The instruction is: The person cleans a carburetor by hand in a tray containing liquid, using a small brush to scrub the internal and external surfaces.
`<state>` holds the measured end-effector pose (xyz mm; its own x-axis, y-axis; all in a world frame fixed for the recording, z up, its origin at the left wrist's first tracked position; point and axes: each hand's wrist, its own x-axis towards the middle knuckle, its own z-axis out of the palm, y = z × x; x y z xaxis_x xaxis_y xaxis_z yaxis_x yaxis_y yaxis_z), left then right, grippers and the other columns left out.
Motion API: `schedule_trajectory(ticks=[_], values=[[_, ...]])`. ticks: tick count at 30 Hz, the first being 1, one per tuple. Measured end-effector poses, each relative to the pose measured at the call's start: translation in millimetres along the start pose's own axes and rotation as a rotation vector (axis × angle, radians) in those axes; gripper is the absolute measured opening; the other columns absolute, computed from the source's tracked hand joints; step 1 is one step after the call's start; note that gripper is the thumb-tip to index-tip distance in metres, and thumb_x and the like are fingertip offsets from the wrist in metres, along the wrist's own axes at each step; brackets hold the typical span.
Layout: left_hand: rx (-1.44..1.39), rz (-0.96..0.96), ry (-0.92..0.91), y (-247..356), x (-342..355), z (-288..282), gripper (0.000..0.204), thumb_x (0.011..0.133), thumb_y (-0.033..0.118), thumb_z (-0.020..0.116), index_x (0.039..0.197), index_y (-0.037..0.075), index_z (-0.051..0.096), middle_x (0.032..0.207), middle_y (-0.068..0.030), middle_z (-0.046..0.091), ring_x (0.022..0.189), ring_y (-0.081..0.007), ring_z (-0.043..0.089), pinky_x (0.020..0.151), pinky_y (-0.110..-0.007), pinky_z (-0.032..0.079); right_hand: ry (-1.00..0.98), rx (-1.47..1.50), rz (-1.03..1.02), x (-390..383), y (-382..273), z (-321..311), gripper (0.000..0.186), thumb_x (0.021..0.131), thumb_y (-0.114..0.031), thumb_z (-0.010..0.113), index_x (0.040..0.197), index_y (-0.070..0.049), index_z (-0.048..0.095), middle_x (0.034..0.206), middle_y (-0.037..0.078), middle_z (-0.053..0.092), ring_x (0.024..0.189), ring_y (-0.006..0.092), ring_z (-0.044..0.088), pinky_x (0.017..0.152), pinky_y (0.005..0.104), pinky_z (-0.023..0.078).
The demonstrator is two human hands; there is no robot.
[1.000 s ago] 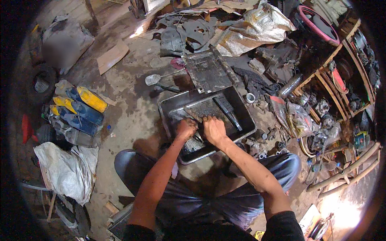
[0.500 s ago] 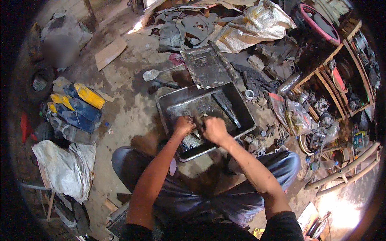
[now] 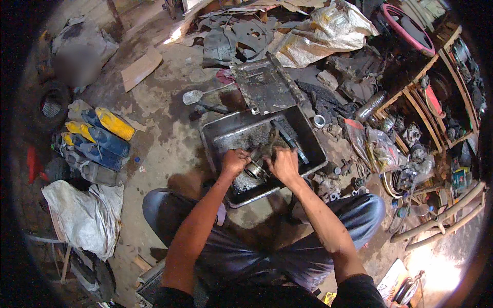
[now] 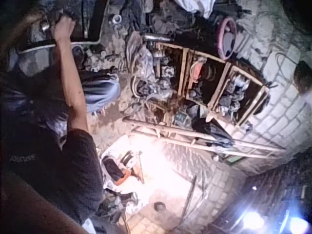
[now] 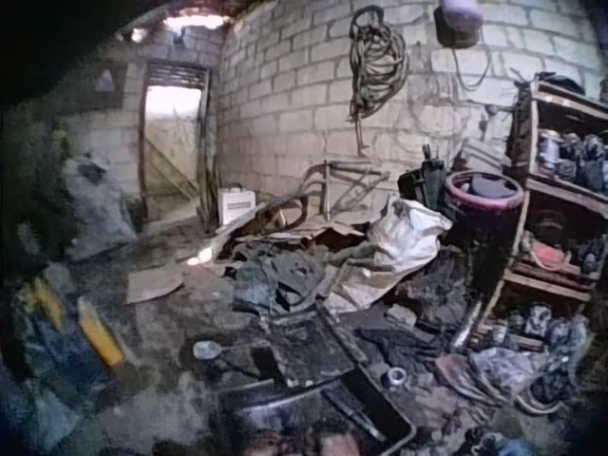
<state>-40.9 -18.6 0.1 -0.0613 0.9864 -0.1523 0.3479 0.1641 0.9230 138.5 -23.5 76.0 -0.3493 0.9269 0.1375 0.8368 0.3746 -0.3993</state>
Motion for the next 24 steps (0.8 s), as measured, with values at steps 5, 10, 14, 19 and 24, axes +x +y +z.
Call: schedule_trajectory(ticks=[5,10,14,19,24], values=[[0.043,-0.076,-0.073,-4.8,5.8,-13.7,0.024,0.069,0.011,0.074,0.089,0.000,0.067,0.080,-0.0123,0.069,0.069,-0.0183,0.066,0.064,-0.028,0.050,-0.159,0.063,-0.024,-3.2,-5.7,-5.1,0.032,0.076,-0.020,0.065,0.100,0.000,0.061,0.095,0.017,0.063,0.096,0.0331,0.057,0.091,0.0517,0.037],[0.134,-0.156,0.004,25.7,-1.9,-6.1,0.025,0.070,0.014,0.073,0.089,0.000,0.067,0.082,-0.0121,0.069,0.073,-0.0198,0.066,0.067,-0.030,0.050,0.031,-0.092,-0.042,-23.7,0.2,-2.1,0.038,0.075,-0.023,0.067,0.103,0.003,0.061,0.100,0.019,0.062,0.101,0.0329,0.055,0.093,0.0528,0.035],[0.185,-0.001,0.041,16.2,1.3,-10.8,0.025,0.068,0.015,0.074,0.089,0.004,0.069,0.084,-0.0109,0.069,0.077,-0.0208,0.067,0.071,-0.031,0.051,0.083,0.006,0.145,-15.3,10.9,-4.4,0.036,0.074,-0.023,0.068,0.096,0.004,0.061,0.098,0.021,0.062,0.096,0.0360,0.056,0.092,0.0530,0.036],[0.201,-0.058,-0.080,23.8,-0.1,-18.7,0.024,0.066,0.019,0.074,0.085,0.005,0.070,0.084,-0.0114,0.069,0.076,-0.0238,0.067,0.071,-0.033,0.051,-0.030,-0.160,-0.097,-28.4,3.4,-4.3,0.041,0.075,-0.021,0.066,0.104,0.006,0.058,0.099,0.021,0.061,0.095,0.0357,0.056,0.085,0.0510,0.040],[0.271,-0.061,-0.139,27.0,10.1,-22.2,0.025,0.065,0.020,0.075,0.083,0.004,0.069,0.083,-0.0134,0.068,0.077,-0.0272,0.067,0.072,-0.035,0.051,0.046,-0.017,-0.069,-28.8,13.6,-1.9,0.030,0.075,-0.021,0.066,0.092,0.003,0.062,0.087,0.018,0.063,0.089,0.0353,0.057,0.081,0.0499,0.041]])
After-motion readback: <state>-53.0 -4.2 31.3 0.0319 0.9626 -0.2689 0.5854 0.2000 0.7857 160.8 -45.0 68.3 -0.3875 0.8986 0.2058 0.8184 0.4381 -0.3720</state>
